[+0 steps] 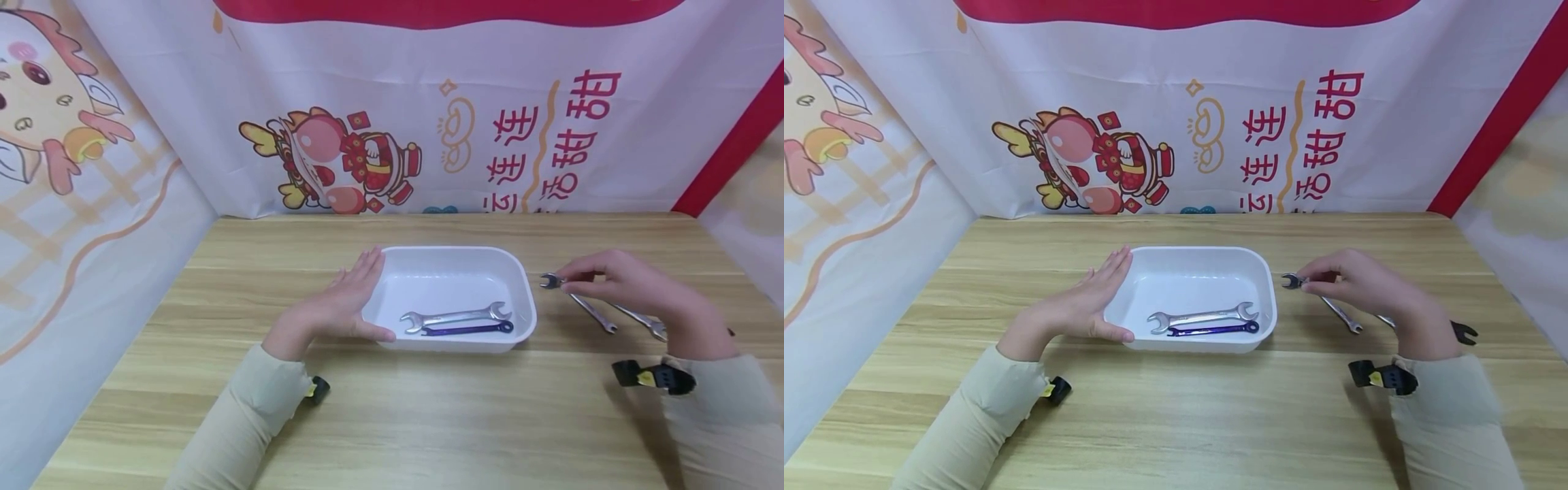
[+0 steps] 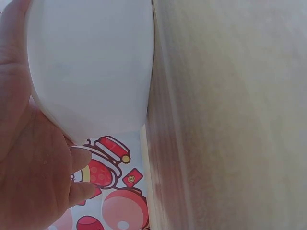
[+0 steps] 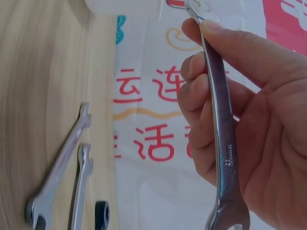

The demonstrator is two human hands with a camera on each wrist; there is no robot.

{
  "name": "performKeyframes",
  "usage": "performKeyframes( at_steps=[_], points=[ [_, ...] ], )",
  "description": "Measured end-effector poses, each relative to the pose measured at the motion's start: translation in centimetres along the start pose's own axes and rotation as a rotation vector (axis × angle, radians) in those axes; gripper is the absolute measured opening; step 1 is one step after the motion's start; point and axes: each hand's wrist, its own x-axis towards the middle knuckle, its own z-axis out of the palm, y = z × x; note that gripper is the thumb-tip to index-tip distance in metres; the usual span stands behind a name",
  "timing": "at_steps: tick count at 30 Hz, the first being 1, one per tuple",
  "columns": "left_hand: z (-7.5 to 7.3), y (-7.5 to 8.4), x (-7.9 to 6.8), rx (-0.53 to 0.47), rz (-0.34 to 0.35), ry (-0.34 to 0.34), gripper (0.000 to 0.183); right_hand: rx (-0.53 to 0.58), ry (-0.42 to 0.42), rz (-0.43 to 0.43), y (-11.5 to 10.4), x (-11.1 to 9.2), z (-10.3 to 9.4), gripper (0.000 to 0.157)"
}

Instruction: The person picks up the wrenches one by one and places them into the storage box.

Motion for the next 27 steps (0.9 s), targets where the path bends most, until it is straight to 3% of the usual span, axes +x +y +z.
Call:
performKeyframes(
  at_steps=[27],
  points=[
    [-0.1, 0.2, -0.1, -0.003, 0.0, -0.003, 0.133, 0.05, -0.074, -0.153, -4.6, 3.8, 1.5, 0.021]
  ],
)
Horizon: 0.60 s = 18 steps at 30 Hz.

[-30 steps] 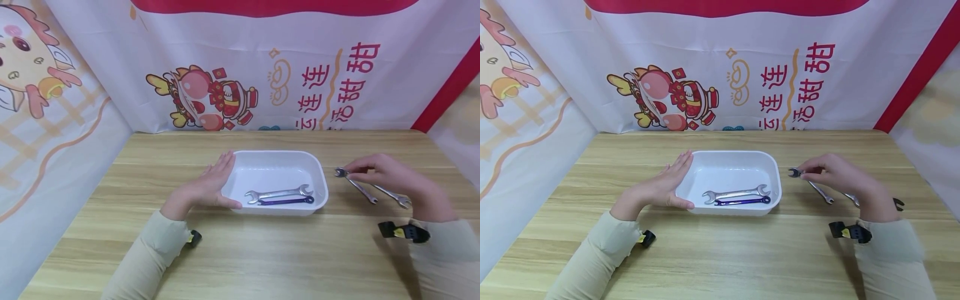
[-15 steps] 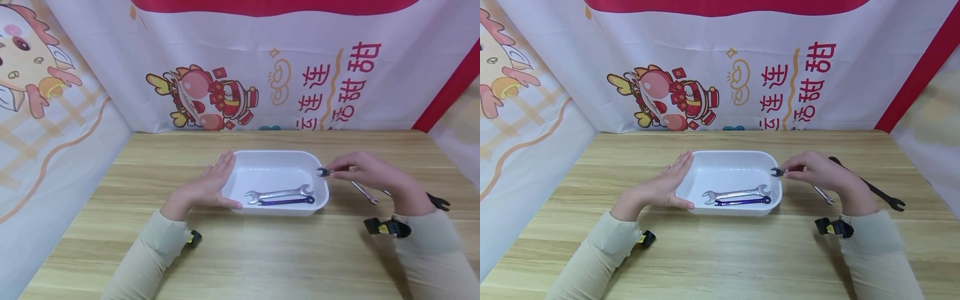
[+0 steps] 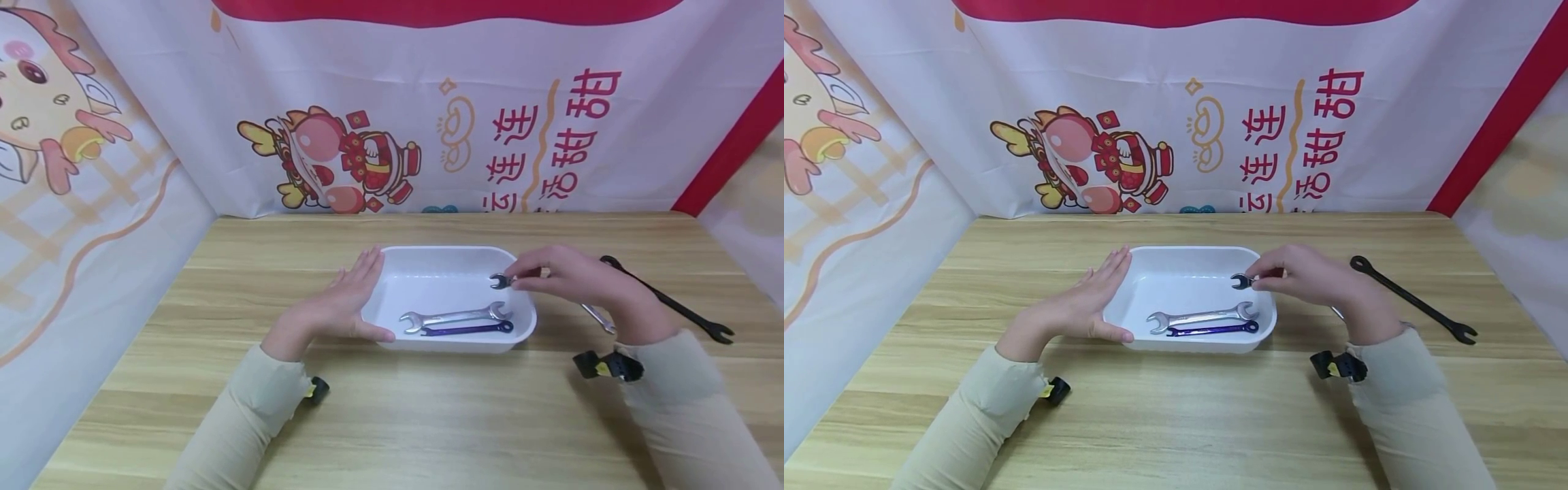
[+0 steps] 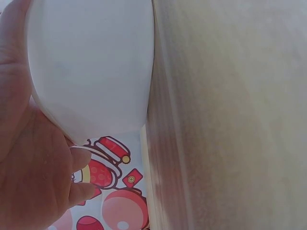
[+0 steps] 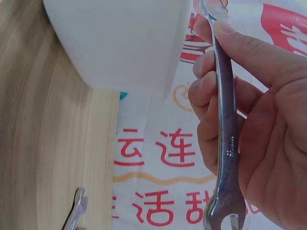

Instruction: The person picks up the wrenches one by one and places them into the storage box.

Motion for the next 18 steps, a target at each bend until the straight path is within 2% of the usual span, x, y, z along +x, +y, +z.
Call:
performKeyframes(
  at_steps=[5, 10, 18],
  points=[
    [0.1, 0.0, 0.0, 0.002, 0.001, 0.001, 0.133, 0.026, -0.008, -0.003, -0.4, 0.6, 0.1, 0.022],
    [0.1, -0.1, 0.1, 0.003, 0.005, 0.004, 0.133, 0.036, -0.008, -0.045, -0.9, 1.0, 0.2, 0.02],
    [0.0, 0.0, 0.0, 0.0, 0.006, 0.005, 0.132, 0.012, -0.014, -0.083, -1.7, 2.2, 0.4, 0.02]
  ],
)
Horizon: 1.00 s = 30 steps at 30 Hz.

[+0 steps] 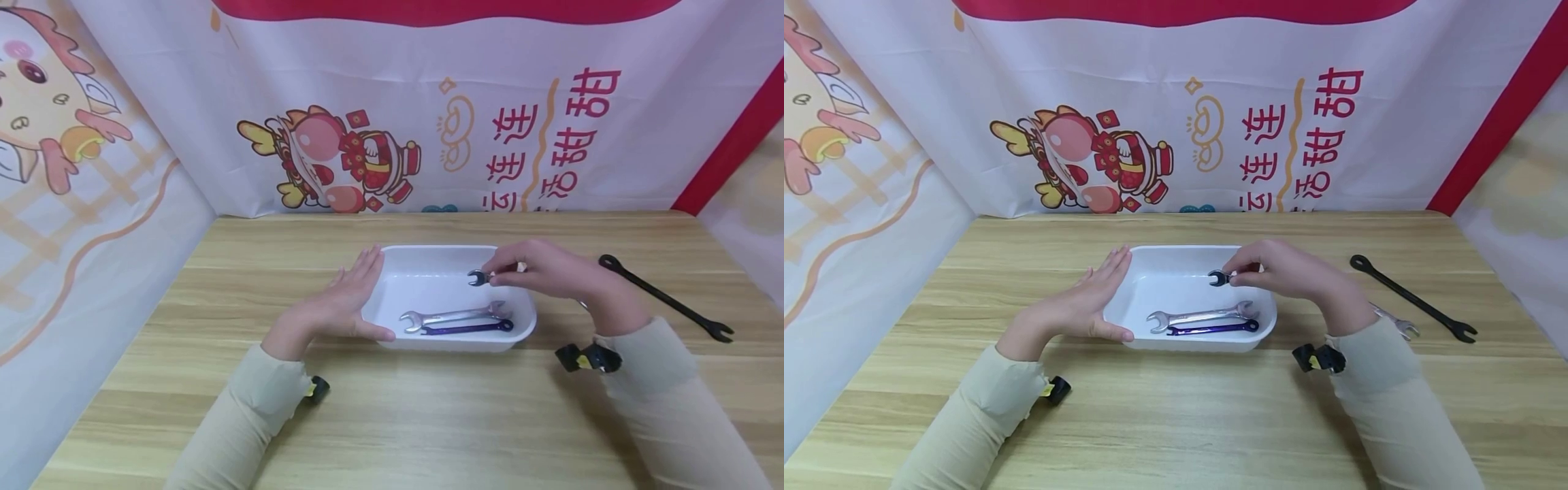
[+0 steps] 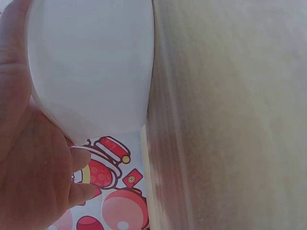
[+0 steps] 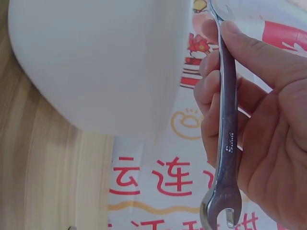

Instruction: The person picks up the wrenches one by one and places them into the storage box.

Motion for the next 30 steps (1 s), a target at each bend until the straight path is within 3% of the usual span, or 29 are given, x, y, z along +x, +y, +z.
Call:
performKeyframes(
  at_steps=[30],
  points=[
    [0.0, 0.1, -0.1, 0.004, -0.008, 0.002, 0.132, 0.053, -0.019, -0.139, -2.0, 3.4, 2.0, 0.019]
  ],
)
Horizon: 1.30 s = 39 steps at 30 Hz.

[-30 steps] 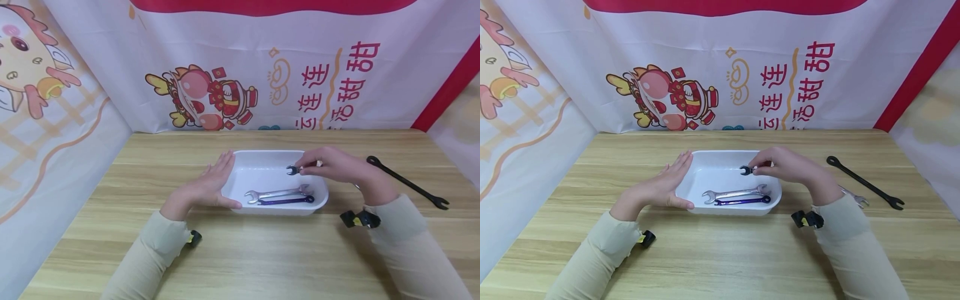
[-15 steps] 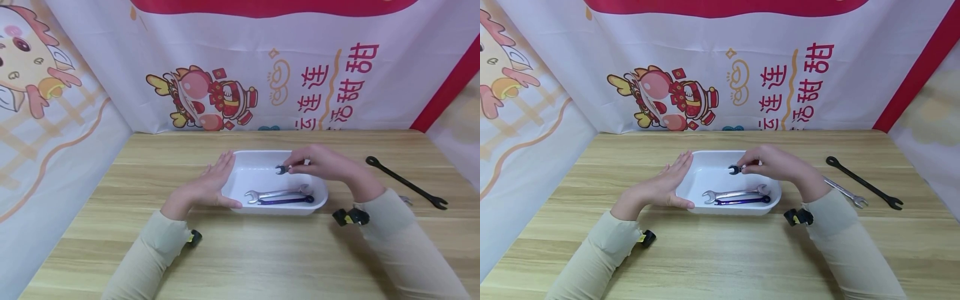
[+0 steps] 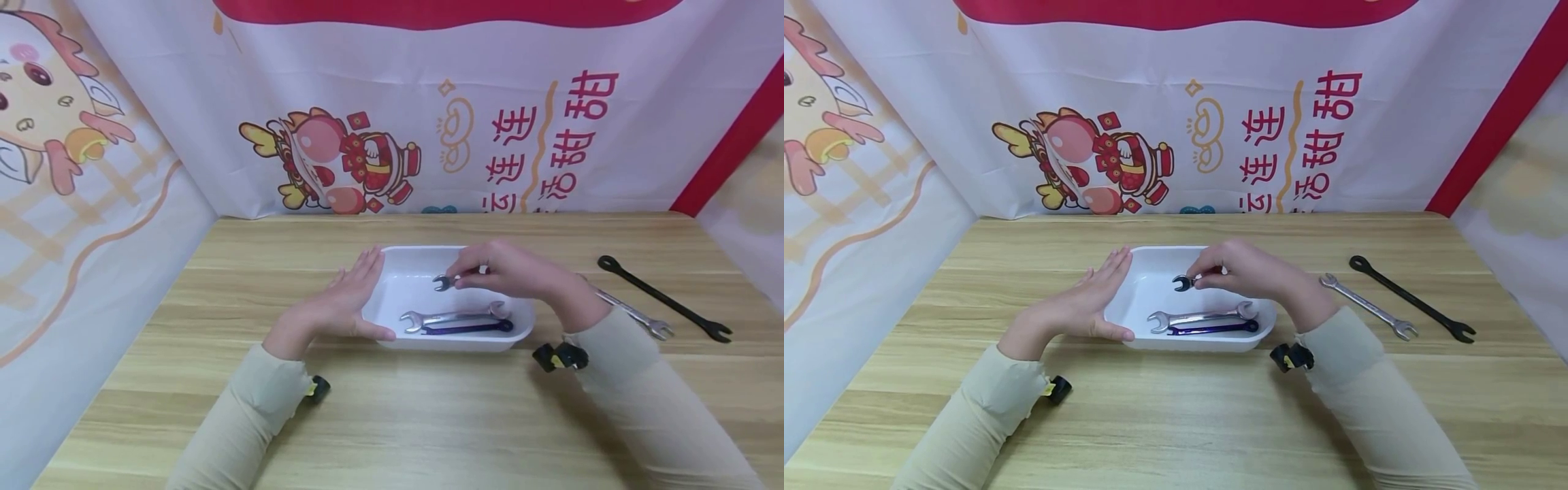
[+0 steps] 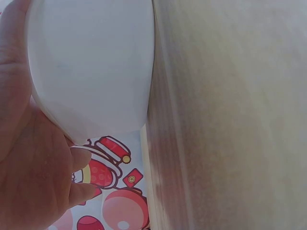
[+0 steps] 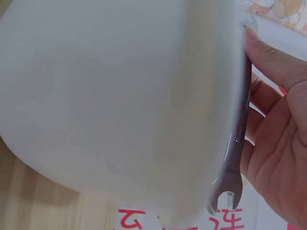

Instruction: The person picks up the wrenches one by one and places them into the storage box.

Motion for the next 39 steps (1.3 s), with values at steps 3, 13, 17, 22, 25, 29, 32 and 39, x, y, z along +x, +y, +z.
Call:
performKeyframes(
  at_steps=[3, 13, 17, 22, 25, 29, 32, 39],
  points=[
    [0.0, 0.0, 0.0, 0.0, 0.0, 0.001, 0.132, 0.016, -0.006, -0.008, 0.2, 0.3, 0.4, 0.019],
    [0.1, 0.0, 0.1, -0.003, -0.01, 0.002, 0.132, 0.051, -0.012, 0.041, 1.0, 0.6, 1.7, 0.02],
    [0.2, -0.1, 0.1, -0.001, -0.007, 0.006, 0.132, 0.008, -0.007, 0.048, 1.4, 0.8, 2.0, 0.02],
    [0.2, -0.1, 0.1, 0.005, 0.001, 0.004, 0.132, -0.027, -0.008, 0.045, 2.1, 1.0, 2.5, 0.019],
    [0.1, -0.1, 0.0, 0.007, 0.005, 0.004, 0.133, -0.006, -0.018, 0.039, 2.5, 1.0, 2.8, 0.019],
    [0.1, -0.1, 0.0, 0.014, 0.008, 0.002, 0.133, 0.018, -0.043, 0.049, 2.9, 1.2, 3.2, 0.02],
    [0.1, -0.1, 0.0, 0.013, 0.009, 0.0, 0.133, 0.019, -0.054, 0.057, 3.2, 1.2, 3.4, 0.021],
    [0.1, -0.1, 0.0, 0.006, 0.009, 0.001, 0.134, 0.043, -0.077, 0.103, 3.6, 1.5, 3.8, 0.021]
  ],
)
